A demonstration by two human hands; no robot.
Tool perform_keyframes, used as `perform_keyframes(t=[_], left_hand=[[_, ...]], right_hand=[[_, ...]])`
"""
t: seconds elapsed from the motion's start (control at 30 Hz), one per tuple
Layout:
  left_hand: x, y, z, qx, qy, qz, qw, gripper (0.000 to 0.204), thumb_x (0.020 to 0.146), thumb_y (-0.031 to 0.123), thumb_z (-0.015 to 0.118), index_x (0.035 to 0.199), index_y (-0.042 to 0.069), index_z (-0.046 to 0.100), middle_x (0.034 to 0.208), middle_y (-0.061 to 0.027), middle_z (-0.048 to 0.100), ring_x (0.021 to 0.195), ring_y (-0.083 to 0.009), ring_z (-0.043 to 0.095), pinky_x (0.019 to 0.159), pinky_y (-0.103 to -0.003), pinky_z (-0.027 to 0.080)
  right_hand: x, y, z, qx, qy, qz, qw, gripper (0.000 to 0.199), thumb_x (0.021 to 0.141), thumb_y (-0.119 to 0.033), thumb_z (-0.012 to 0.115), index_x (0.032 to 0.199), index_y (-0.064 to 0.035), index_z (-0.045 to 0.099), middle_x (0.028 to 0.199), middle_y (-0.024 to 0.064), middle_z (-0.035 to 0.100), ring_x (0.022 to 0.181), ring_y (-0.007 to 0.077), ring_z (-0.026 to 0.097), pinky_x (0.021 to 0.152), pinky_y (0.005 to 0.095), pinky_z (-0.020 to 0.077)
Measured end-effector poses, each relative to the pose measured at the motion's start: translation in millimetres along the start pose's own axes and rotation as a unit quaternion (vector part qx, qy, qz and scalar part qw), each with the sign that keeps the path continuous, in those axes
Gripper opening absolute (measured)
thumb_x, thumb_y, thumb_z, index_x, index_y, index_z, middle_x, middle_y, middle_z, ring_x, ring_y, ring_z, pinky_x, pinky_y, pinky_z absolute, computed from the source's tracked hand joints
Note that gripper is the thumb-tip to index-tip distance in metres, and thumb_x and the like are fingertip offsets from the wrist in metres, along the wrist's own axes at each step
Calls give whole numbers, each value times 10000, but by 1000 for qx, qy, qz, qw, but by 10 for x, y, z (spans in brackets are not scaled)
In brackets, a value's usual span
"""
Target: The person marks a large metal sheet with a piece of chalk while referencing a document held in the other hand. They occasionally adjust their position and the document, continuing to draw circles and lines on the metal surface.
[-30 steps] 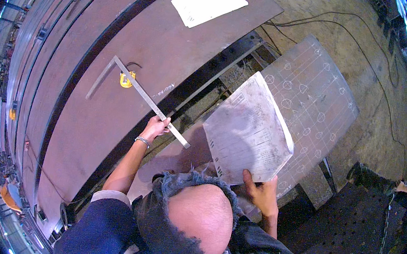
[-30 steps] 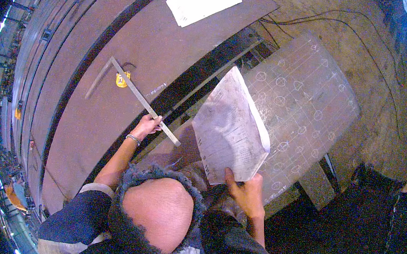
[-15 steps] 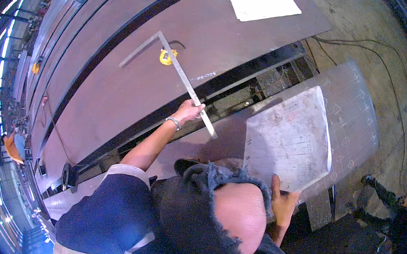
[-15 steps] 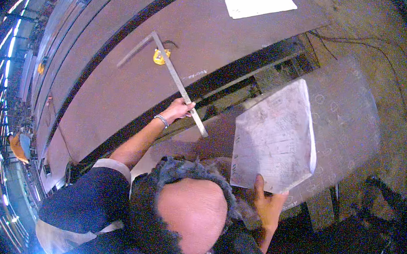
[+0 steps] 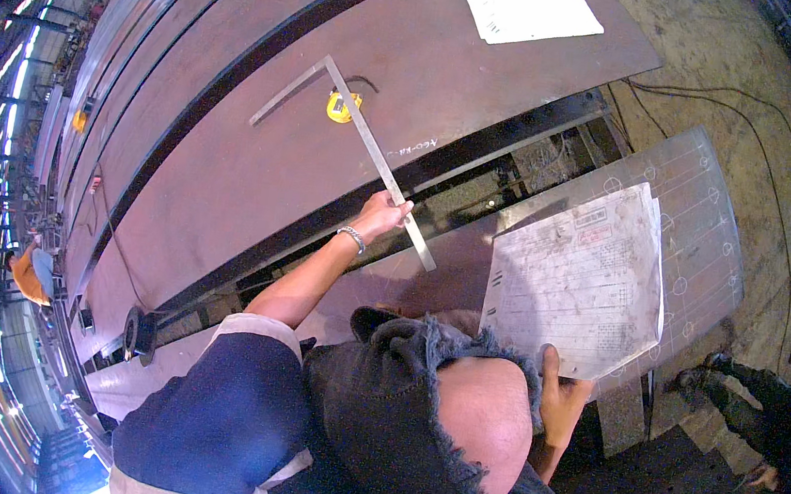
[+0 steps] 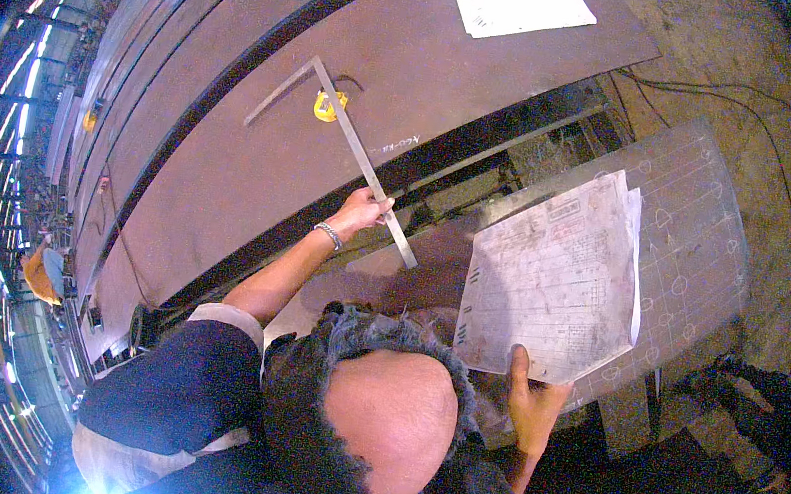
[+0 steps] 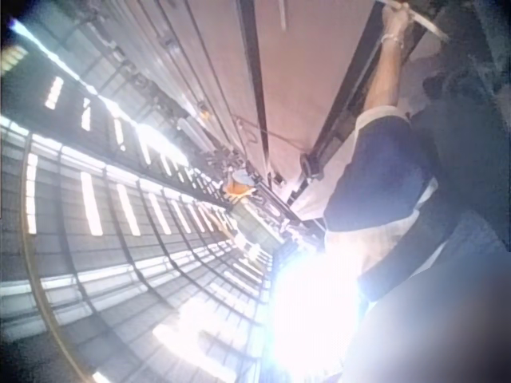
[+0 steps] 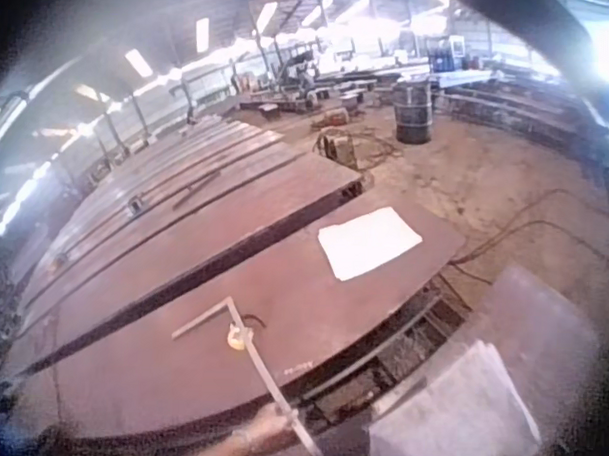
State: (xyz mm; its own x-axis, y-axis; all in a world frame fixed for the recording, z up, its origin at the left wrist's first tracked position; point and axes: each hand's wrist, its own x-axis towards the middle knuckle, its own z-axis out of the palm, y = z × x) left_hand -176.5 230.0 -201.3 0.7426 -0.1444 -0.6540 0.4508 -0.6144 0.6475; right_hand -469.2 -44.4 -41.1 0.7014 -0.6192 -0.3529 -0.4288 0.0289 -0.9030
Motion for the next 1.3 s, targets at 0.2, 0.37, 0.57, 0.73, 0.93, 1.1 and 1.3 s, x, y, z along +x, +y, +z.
perform_keyframes(t=[0.2,0.37,0.57,0.73,0.93,1.1,1.3], left_hand=[[43,-44,-31,-31,16,-1,999,220,851,196,619,956,8,576,853,-61,655,734,-147,616,616,-266,483],[8,-42,-157,31,79,29,996,169,768,184,631,832,27,632,736,-35,653,593,-97,536,517,-245,410],[269,-252,-1242,194,147,-44,969,391,687,319,702,928,16,647,834,-159,673,830,-287,652,729,-378,502],[231,-260,-1865,378,263,-64,885,447,717,246,637,1098,22,573,1043,-197,630,989,-338,609,839,-422,491],[389,-431,-2026,345,325,-72,878,471,723,212,598,1168,66,543,1106,-178,612,1023,-331,594,870,-423,478],[386,-335,-2136,146,257,53,954,388,759,217,619,1097,30,585,938,-121,657,831,-221,644,731,-339,507],[173,1369,-1969,107,117,291,944,348,862,216,607,1110,-25,578,851,-43,624,753,-119,576,701,-269,468]], right_hand=[[-2,-60,56,3,22,-6,1000,241,842,-101,650,989,82,595,950,115,635,842,168,574,760,301,454],[12,90,45,-21,29,5,999,272,844,-106,653,1033,77,582,974,117,629,865,173,571,785,300,452],[6,14,108,-22,20,-23,999,317,850,-107,651,1090,76,556,1027,136,614,920,193,563,827,305,441],[-73,-131,206,-4,43,-6,999,363,855,-111,646,1139,79,523,1097,155,586,973,203,548,865,312,425],[-88,-25,234,-11,75,-23,997,410,847,-111,654,1164,94,493,1135,160,563,1021,213,524,901,321,405],[-49,244,375,40,137,-76,987,461,842,-115,653,1204,87,452,1191,165,522,1070,223,499,929,332,391],[32,551,789,250,227,-107,935,514,841,-113,618,1258,77,383,1259,183,459,1106,242,485,953,357,393]])
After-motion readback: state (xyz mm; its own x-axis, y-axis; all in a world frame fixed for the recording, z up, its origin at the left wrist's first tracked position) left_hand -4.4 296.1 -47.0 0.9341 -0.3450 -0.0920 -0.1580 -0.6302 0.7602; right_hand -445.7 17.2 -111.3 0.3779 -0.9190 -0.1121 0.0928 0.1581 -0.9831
